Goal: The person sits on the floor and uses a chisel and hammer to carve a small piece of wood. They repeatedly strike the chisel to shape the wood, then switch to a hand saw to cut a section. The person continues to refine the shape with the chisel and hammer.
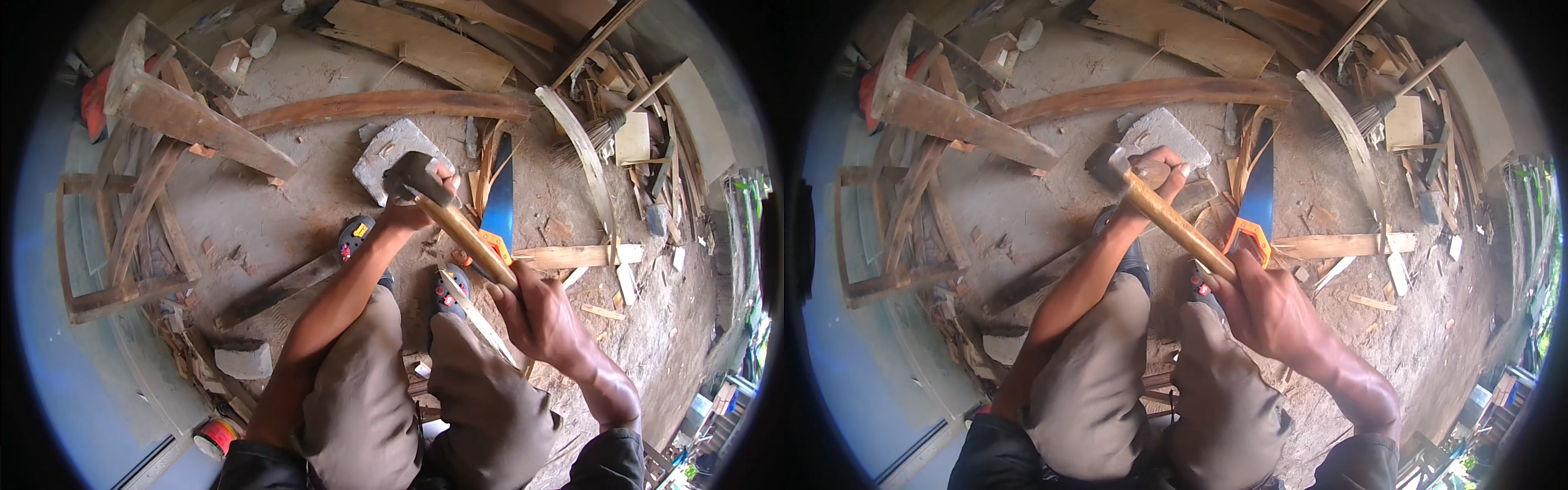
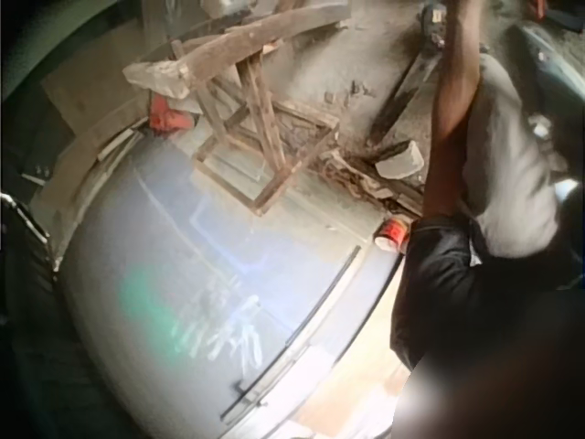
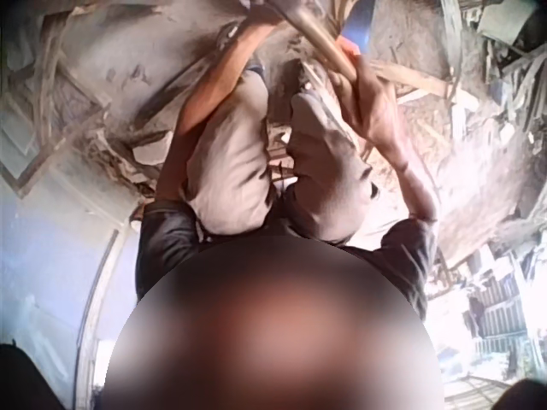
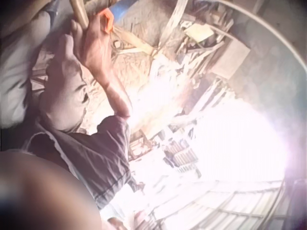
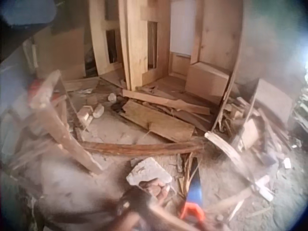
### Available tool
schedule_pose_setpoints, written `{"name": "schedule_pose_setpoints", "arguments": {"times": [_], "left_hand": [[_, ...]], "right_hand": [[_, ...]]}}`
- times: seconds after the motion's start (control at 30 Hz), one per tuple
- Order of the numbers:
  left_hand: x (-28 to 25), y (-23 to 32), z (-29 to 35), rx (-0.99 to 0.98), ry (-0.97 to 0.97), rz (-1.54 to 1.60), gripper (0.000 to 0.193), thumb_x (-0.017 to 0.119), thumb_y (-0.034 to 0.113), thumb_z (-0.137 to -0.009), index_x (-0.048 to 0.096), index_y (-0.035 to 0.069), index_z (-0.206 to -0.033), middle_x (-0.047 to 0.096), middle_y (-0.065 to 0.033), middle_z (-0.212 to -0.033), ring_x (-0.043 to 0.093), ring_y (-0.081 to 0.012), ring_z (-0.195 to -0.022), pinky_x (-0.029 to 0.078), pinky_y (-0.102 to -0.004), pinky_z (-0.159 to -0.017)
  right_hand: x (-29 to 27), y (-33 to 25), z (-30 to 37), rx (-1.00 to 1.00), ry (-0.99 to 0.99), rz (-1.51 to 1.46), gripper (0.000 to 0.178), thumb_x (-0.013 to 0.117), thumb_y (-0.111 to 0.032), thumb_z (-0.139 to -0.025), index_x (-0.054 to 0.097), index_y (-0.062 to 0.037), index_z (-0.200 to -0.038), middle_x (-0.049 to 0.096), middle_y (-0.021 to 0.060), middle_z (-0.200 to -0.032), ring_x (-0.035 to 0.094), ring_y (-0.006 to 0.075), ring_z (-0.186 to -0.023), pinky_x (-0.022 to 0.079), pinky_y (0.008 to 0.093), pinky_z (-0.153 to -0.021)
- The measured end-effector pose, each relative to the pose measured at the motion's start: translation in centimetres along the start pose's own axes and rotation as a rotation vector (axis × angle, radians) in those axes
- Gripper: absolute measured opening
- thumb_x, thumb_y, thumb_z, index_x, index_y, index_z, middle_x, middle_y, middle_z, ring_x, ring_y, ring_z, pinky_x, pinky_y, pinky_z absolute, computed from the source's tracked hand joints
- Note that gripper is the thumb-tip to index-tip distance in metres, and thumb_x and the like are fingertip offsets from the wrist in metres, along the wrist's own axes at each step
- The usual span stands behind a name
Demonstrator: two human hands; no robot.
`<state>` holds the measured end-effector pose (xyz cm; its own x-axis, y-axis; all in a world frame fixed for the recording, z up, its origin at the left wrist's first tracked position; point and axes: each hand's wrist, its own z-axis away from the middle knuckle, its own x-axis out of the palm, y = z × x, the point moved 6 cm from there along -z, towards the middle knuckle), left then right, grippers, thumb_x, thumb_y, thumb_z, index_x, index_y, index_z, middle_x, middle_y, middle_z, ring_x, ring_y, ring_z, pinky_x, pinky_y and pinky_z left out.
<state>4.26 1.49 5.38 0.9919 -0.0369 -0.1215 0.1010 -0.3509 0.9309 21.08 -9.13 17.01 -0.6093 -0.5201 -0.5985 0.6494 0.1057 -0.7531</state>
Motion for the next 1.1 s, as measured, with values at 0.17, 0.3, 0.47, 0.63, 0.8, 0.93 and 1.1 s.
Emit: {"name": "schedule_pose_setpoints", "arguments": {"times": [0.17, 0.3, 0.47, 0.63, 0.8, 0.93, 1.1], "left_hand": [[-0.3, 0.6, -0.1, 0.142, 0.031, -0.019, 0.022, 0.067, 0.024, -0.088, 0.062, 0.005, -0.078, 0.055, 0.0015, -0.058, 0.049, -0.0080, -0.055, 0.043, -0.0288, -0.053], [-0.2, -2.0, -0.4, 0.040, 0.018, -0.123, 0.027, 0.067, 0.028, -0.088, 0.060, 0.004, -0.076, 0.055, 0.0013, -0.058, 0.050, -0.0071, -0.055, 0.043, -0.0280, -0.053], [-1.9, -4.3, -1.6, 0.067, 0.176, 0.126, 0.025, 0.065, 0.029, -0.089, 0.058, 0.005, -0.086, 0.058, -0.0015, -0.066, 0.052, -0.0107, -0.054, 0.045, -0.0284, -0.051], [-8.3, -8.4, -2.8, -0.208, 0.456, 0.461, 0.021, 0.067, 0.019, -0.085, 0.049, 0.008, -0.083, 0.047, -0.0021, -0.062, 0.049, -0.0151, -0.052, 0.042, -0.0300, -0.050], [-15.3, -12.9, -1.5, -0.331, 0.873, 0.691, 0.022, 0.068, 0.016, -0.079, 0.047, 0.010, -0.081, 0.042, -0.0026, -0.065, 0.044, -0.0171, -0.055, 0.039, -0.0326, -0.055], [-15.9, -13.8, -1.3, -0.387, 0.881, 0.689, 0.023, 0.067, 0.019, -0.081, 0.046, 0.010, -0.082, 0.042, -0.0030, -0.065, 0.045, -0.0176, -0.056, 0.038, -0.0332, -0.055], [-9.2, -8.9, -2.6, -0.256, 0.465, 0.427, 0.018, 0.066, 0.020, -0.086, 0.054, 0.007, -0.085, 0.050, -0.0031, -0.061, 0.050, -0.0139, -0.055, 0.043, -0.0300, -0.055]], "right_hand": [[-0.4, -0.8, 0.4, -0.037, 0.059, 0.011, 0.028, 0.060, -0.021, -0.097, 0.048, 0.0034, -0.103, 0.056, 0.0200, -0.056, 0.063, 0.0428, -0.055, 0.048, 0.0491, -0.047], [-0.2, -0.3, -0.7, -0.055, 0.054, -0.031, 0.032, 0.062, -0.025, -0.096, 0.049, 0.0038, -0.103, 0.056, 0.0198, -0.056, 0.063, 0.0438, -0.056, 0.048, 0.0484, -0.049], [0.1, 1.8, -0.7, -0.037, 0.137, -0.098, 0.032, 0.056, -0.028, -0.099, 0.050, 0.0035, -0.102, 0.057, 0.0216, -0.063, 0.063, 0.0450, -0.061, 0.048, 0.0474, -0.053], [2.8, 6.6, -0.5, 0.232, 0.167, -0.238, 0.042, 0.044, -0.038, -0.104, 0.052, 0.0033, -0.097, 0.057, 0.0174, -0.065, 0.062, 0.0328, -0.061, 0.047, 0.0426, -0.059], [6.7, 11.3, 0.7, 0.428, 0.198, -0.419, 0.050, 0.039, -0.046, -0.105, 0.053, -0.0003, -0.089, 0.052, 0.0053, -0.062, 0.051, 0.0156, -0.056, 0.043, 0.0342, -0.055], [9.2, 14.8, 1.6, 0.560, 0.193, -0.481, 0.050, 0.041, -0.046, -0.104, 0.052, -0.0013, -0.085, 0.051, 0.0041, -0.061, 0.049, 0.0134, -0.056, 0.041, 0.0328, -0.053], [10.6, 17.5, 0.2, 0.474, 0.201, -0.041, 0.040, 0.048, -0.036, -0.103, 0.052, 0.0024, -0.092, 0.060, 0.0296, -0.070, 0.061, 0.0499, -0.069, 0.044, 0.0531, -0.059]]}}
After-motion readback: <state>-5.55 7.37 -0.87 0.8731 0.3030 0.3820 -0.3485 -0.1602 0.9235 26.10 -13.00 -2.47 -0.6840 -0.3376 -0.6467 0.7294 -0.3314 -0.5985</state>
